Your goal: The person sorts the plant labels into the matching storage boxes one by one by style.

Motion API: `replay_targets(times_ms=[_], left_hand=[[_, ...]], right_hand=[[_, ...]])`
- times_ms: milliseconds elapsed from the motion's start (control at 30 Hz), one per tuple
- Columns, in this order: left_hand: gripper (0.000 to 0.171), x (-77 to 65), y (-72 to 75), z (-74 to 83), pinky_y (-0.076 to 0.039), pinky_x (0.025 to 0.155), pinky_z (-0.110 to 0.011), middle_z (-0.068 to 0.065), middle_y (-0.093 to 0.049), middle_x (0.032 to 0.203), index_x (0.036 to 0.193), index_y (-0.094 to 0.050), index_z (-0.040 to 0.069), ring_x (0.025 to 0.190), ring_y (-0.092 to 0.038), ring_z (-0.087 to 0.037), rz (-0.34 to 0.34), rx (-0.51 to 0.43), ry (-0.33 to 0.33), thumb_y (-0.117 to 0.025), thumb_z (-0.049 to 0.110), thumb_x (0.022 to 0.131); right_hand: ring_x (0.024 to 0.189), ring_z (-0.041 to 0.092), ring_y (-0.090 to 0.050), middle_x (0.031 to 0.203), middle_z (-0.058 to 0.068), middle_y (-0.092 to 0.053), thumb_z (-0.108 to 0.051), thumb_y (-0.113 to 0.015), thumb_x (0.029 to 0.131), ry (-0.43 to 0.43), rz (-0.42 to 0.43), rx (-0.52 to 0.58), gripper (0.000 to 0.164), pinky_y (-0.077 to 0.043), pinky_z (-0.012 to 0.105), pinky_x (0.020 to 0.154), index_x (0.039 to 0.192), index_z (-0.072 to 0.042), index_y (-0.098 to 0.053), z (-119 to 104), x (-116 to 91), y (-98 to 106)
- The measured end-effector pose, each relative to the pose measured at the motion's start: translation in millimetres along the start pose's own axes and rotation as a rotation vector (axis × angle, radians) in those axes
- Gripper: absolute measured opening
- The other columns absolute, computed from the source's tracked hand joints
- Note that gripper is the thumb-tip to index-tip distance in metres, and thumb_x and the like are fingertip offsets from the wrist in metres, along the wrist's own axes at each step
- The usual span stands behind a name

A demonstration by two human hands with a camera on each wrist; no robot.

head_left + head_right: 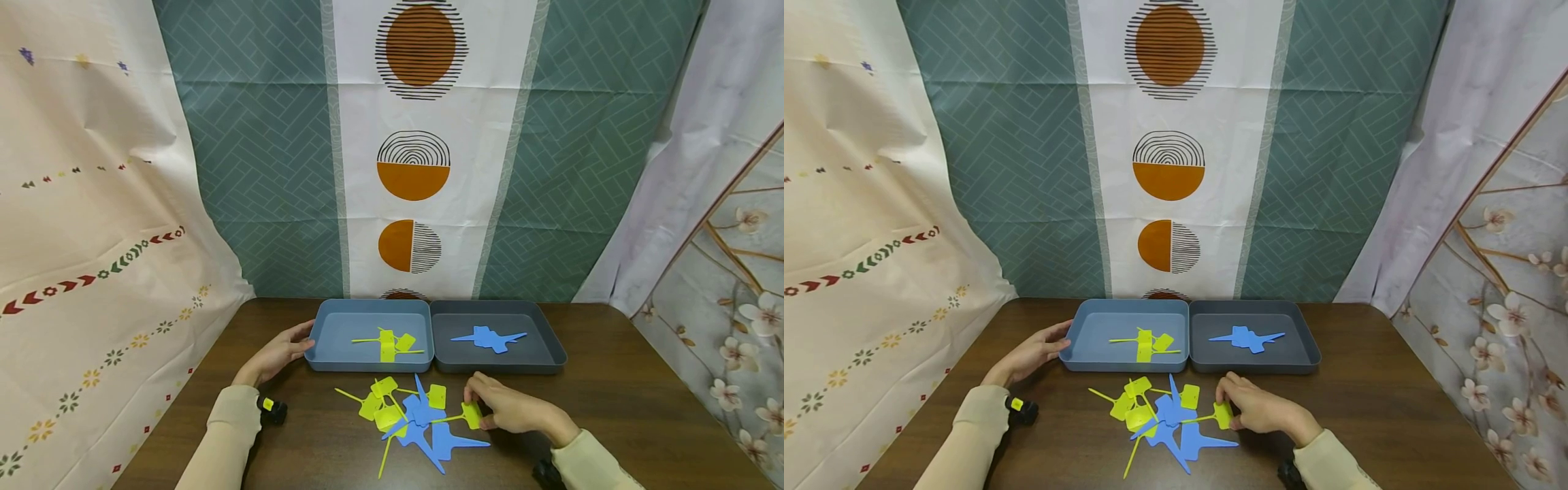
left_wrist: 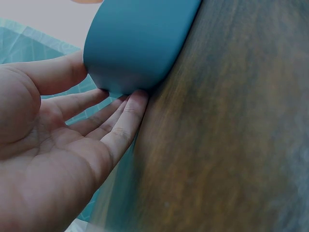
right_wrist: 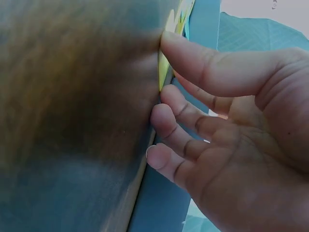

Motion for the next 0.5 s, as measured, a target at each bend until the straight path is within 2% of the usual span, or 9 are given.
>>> replay_targets(times_ms=[267, 500], left_hand=[[0.067, -0.5, -0.3, -0.3, -0.02, 0.123, -0.062, -0.032, -0.012, 0.168, 0.165, -0.009, -0.003, 0.153, -0.021, -0.049, 0.006, -0.009, 0.017, -0.047, 0.008, 0.111], [0.067, -0.6, -1.2, -0.9, -0.02, 0.123, -0.062, -0.032, -0.013, 0.167, 0.165, -0.009, -0.004, 0.153, -0.021, -0.05, 0.002, -0.001, 0.014, -0.047, 0.009, 0.111]], right_hand=[[0.097, 0.017, -0.051, 0.107, -0.004, -0.05, -0.003, -0.074, 0.095, 0.006, 0.063, -0.059, 0.027, -0.047, 0.029, 0.083, 0.115, -0.014, -0.059, -7, 2, 5], [0.096, 0.015, -0.048, 0.106, -0.005, -0.053, -0.016, -0.074, 0.098, 0.022, 0.074, -0.042, 0.016, -0.045, 0.027, 0.079, 0.112, -0.018, -0.067, -17, 12, 1]])
Point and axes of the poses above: each hand's wrist, its own x-axis towards the middle knuckle, its own y-axis out of the back of the hand, z = x × y, the point moved 4 cm from there along x, towards the middle knuckle
